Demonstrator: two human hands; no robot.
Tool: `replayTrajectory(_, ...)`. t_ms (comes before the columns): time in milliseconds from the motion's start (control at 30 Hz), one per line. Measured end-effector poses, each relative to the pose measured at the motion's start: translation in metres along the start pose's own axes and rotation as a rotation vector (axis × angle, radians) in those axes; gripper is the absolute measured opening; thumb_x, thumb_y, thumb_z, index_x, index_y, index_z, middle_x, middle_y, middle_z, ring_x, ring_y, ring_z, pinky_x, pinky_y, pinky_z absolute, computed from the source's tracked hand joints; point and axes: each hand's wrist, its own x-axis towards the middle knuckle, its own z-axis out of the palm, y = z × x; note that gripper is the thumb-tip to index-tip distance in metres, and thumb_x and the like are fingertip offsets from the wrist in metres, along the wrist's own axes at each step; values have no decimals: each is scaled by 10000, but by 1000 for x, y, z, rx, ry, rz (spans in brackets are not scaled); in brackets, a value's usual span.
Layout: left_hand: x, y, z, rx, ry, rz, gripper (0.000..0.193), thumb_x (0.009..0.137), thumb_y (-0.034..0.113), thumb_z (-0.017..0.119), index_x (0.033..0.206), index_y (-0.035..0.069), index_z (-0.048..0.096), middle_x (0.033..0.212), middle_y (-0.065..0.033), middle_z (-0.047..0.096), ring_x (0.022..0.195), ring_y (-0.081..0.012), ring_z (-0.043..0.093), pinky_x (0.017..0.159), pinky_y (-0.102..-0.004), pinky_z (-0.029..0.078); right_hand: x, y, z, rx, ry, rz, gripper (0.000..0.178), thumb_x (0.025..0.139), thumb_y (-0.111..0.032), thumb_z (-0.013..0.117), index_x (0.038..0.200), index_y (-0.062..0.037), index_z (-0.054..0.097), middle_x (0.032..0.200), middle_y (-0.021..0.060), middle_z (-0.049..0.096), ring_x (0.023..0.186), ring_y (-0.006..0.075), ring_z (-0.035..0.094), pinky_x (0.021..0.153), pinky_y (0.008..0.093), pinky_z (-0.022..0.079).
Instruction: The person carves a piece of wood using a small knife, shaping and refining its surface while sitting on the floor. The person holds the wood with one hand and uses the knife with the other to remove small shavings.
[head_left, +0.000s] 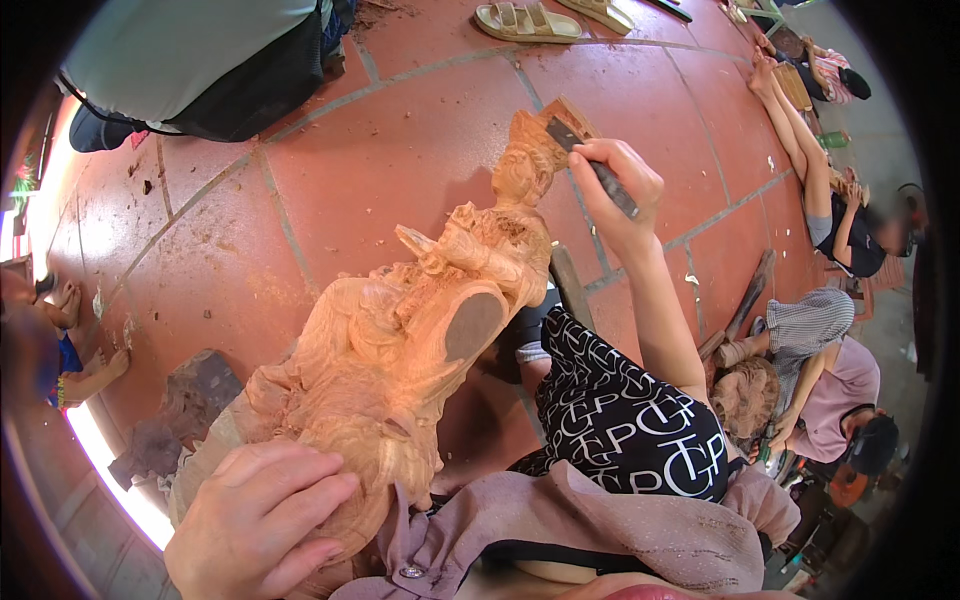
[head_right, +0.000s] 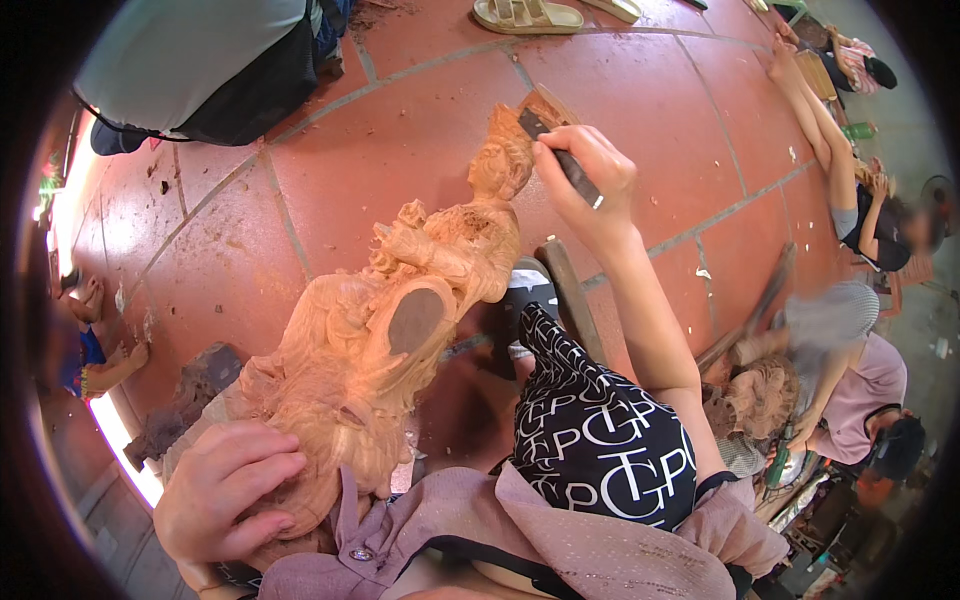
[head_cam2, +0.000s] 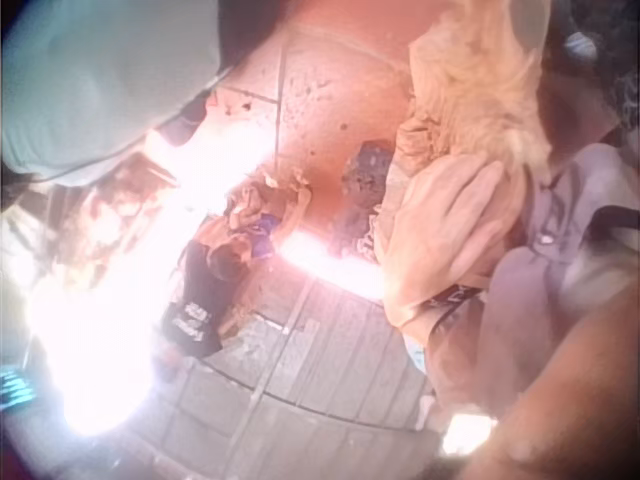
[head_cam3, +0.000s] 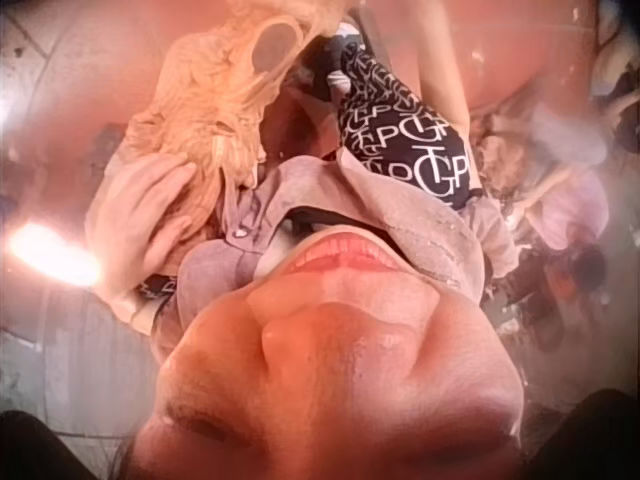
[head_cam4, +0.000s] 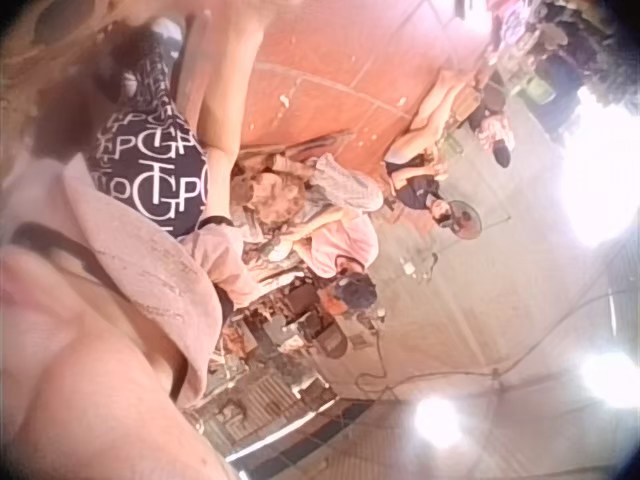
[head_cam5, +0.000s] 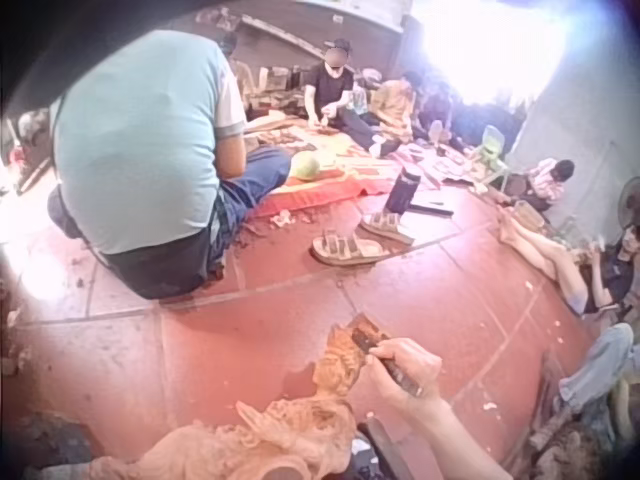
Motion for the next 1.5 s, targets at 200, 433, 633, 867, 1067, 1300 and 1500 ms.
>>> replayTrajectory(200,3,-2,0,2,-5,14,523,658,219,769,1114,8,625,1142,-173,614,1026,-367,594,868,-445,476,14,9,14,27,-153,-4,51,788,-3,643,805,0,595,734,117,609,636,228,596,598,316,475)
replayTrajectory(433,2,1,-2,9,-20,-2,521,673,213,758,1131,9,617,1157,-170,608,1036,-365,587,868,-440,473,27,2,12,41,-196,24,52,781,-30,633,797,-8,589,718,119,597,629,239,587,587,324,461)
replayTrajectory(633,5,-14,7,-37,22,73,494,723,227,732,1151,17,603,1131,-163,616,1033,-354,586,875,-426,473,9,3,-16,-53,-249,62,41,776,-37,639,773,-23,601,666,111,574,575,217,557,550,320,444)
replayTrajectory(867,-2,-9,3,-29,99,59,438,799,216,666,1174,2,589,1066,-161,621,975,-346,590,864,-418,474,-101,-19,-104,-54,-331,459,99,816,-66,681,760,-5,628,606,30,553,564,50,471,496,256,366)
replayTrajectory(1067,-1,-2,11,-45,187,45,386,802,172,642,1130,-27,604,985,-183,625,900,-334,607,822,-384,486,-208,-38,-166,65,-236,525,77,818,-51,645,848,18,657,696,10,640,611,63,534,534,262,421)
replayTrajectory(1300,4,-15,24,334,508,-48,280,791,124,628,1037,-11,639,928,-168,646,833,-297,631,770,-361,501,-333,-8,-195,-28,245,697,89,820,-31,613,867,31,656,737,17,662,655,78,577,567,271,456)
replayTrajectory(1500,-3,-18,12,589,553,-262,263,782,187,663,965,-1,679,850,-175,675,794,-308,655,740,-386,511,-325,-56,-207,129,258,551,65,800,9,538,824,31,595,674,11,561,665,55,506,635,229,422)
